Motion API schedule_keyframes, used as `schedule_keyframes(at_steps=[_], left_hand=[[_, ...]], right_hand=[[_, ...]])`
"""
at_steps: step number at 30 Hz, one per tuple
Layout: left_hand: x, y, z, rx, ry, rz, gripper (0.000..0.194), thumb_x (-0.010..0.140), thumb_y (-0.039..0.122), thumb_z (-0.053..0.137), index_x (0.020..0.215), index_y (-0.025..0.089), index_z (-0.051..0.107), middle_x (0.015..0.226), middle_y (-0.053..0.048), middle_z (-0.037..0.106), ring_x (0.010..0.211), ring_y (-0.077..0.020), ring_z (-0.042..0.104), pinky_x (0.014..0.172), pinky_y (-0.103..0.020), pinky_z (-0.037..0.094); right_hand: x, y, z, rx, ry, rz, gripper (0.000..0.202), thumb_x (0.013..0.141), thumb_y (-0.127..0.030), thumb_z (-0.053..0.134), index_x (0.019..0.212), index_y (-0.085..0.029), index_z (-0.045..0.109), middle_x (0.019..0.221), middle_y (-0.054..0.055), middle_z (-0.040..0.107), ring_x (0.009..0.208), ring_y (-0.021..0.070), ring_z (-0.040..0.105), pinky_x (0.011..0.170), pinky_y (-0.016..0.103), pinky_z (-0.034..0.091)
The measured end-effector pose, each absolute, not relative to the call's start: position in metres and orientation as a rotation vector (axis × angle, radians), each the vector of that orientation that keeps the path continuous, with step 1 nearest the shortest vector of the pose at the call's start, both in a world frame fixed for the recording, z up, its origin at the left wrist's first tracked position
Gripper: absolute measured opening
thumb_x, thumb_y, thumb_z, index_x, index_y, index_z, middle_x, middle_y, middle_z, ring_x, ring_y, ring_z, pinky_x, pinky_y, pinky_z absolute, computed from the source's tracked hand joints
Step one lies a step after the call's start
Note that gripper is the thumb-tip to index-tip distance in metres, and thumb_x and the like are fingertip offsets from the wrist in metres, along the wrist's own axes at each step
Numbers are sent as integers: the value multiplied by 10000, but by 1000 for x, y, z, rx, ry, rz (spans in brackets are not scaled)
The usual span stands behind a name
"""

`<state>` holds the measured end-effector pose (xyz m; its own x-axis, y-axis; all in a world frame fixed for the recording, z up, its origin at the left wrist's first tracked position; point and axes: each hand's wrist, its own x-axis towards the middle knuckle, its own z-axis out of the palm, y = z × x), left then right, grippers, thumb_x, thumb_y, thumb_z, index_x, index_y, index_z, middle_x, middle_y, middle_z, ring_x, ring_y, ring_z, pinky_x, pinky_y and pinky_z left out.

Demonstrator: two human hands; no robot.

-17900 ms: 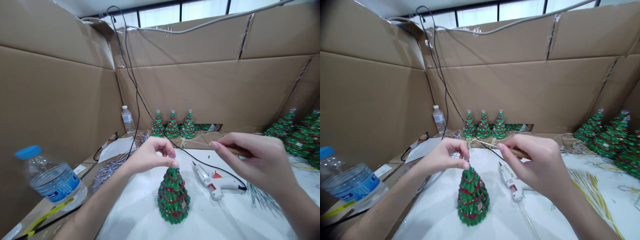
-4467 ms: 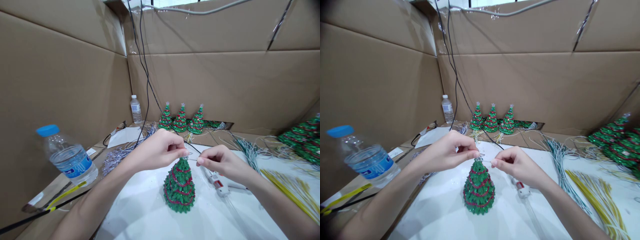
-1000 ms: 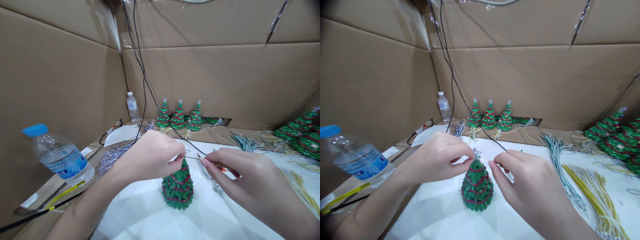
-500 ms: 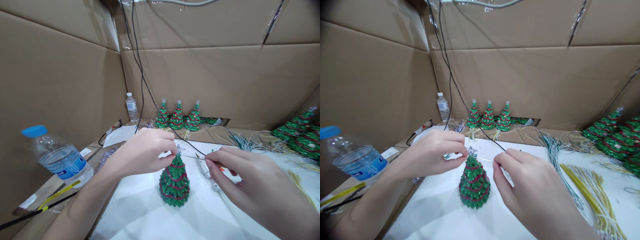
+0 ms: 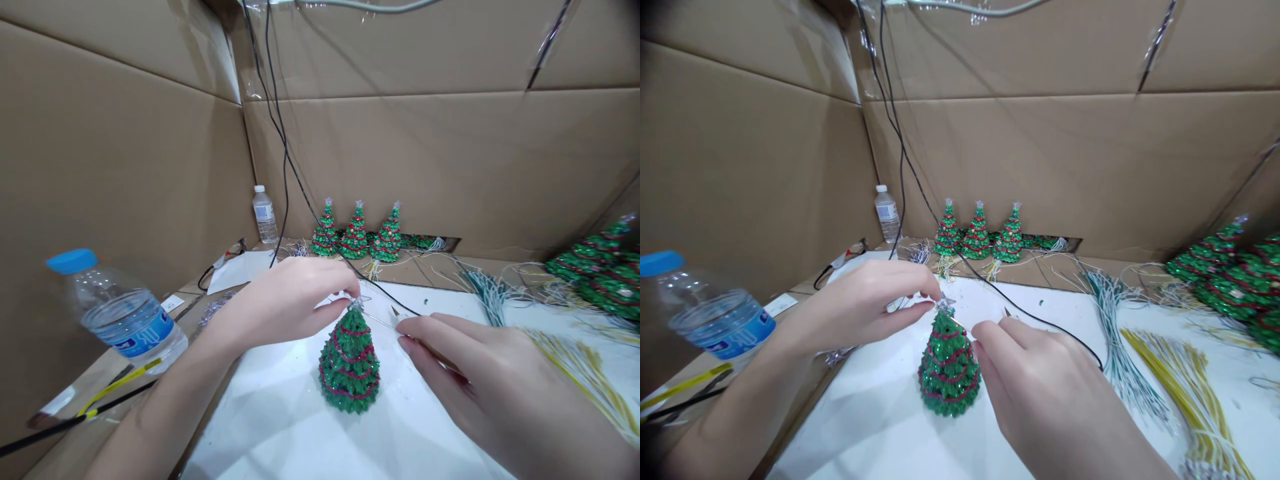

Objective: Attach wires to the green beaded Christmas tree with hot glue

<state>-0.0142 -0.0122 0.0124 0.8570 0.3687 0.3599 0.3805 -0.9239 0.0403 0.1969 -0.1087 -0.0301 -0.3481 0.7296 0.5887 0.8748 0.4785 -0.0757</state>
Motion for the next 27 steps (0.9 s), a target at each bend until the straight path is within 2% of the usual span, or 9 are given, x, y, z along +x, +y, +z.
schedule_keyframes(at_steps=[4, 12, 17, 21, 27], left_hand=[[-12, -11, 12, -3000, -557, -634, 141, 878, 86, 496, 865, 155, 618, 842, -14, 674, 735, -107, 603, 654, -196, 428], [-5, -12, 6, -2996, -511, -686, 129, 901, 113, 488, 876, 137, 612, 792, -20, 643, 720, -113, 583, 648, -202, 424], [-1, -14, 4, -2941, -428, -687, 127, 893, 104, 486, 858, 135, 603, 774, -16, 619, 674, -101, 559, 600, -194, 411], [0, -18, 2, -2887, -435, -654, 160, 866, 196, 533, 754, 126, 624, 754, -40, 613, 686, -127, 570, 610, -222, 438], [2, -24, -2, -2744, -456, -582, 282, 905, 149, 464, 669, 130, 618, 727, -48, 613, 660, -121, 554, 591, -228, 430]], right_hand=[[195, -111, -33, -1290, -2147, -408, 261, 919, -204, 421, 847, -201, 672, 611, 23, 643, 486, 133, 573, 464, 232, 395], [201, -120, -43, -1306, -2159, -568, 222, 885, -156, 447, 924, -215, 657, 769, 26, 683, 568, 155, 625, 412, 267, 323], [202, -122, -44, -1312, -2139, -656, 213, 878, -162, 442, 888, -200, 651, 732, 24, 677, 454, 132, 554, 396, 280, 304], [202, -119, -45, -1308, -2144, -663, 213, 873, -161, 439, 881, -199, 649, 725, 20, 678, 407, 117, 504, 389, 280, 289], [203, -118, -44, -1301, -2129, -660, 205, 872, -167, 446, 859, -207, 647, 718, 19, 682, 442, 130, 550, 395, 292, 272]])
